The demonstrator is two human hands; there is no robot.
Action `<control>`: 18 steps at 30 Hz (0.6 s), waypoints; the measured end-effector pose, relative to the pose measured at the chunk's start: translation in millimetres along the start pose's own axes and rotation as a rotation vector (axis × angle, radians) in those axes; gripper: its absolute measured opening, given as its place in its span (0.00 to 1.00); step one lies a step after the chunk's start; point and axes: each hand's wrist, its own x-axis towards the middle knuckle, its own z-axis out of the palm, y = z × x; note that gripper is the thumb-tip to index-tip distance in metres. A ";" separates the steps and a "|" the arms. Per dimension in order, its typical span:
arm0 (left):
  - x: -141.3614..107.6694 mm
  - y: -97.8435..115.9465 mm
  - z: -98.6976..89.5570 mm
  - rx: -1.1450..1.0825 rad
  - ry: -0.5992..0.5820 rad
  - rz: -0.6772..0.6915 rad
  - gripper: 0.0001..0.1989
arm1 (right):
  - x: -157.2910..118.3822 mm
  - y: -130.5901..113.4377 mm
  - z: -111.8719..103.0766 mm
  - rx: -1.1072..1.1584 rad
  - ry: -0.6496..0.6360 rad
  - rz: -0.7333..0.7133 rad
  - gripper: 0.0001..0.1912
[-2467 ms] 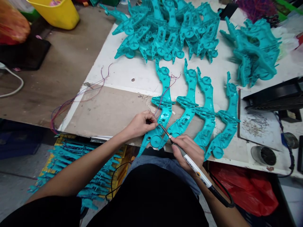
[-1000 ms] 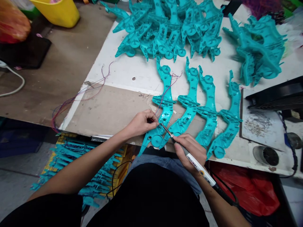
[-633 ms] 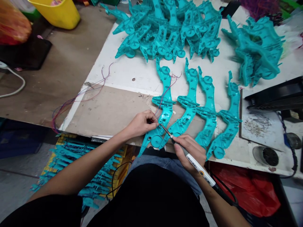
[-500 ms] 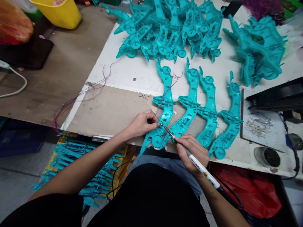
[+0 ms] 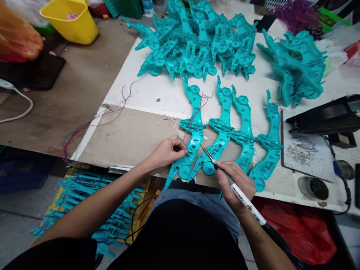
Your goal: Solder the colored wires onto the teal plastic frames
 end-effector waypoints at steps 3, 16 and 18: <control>-0.2 -0.2 0.1 0.005 0.005 -0.005 0.03 | -0.9 -1.1 -0.6 0.007 -0.017 -0.001 0.13; -0.7 1.0 3.9 0.053 0.059 0.019 0.04 | -3.6 -6.0 0.9 0.039 -0.070 0.004 0.12; -1.9 2.1 7.4 0.088 0.094 0.030 0.05 | -3.9 -1.1 -0.2 0.009 -0.035 0.003 0.12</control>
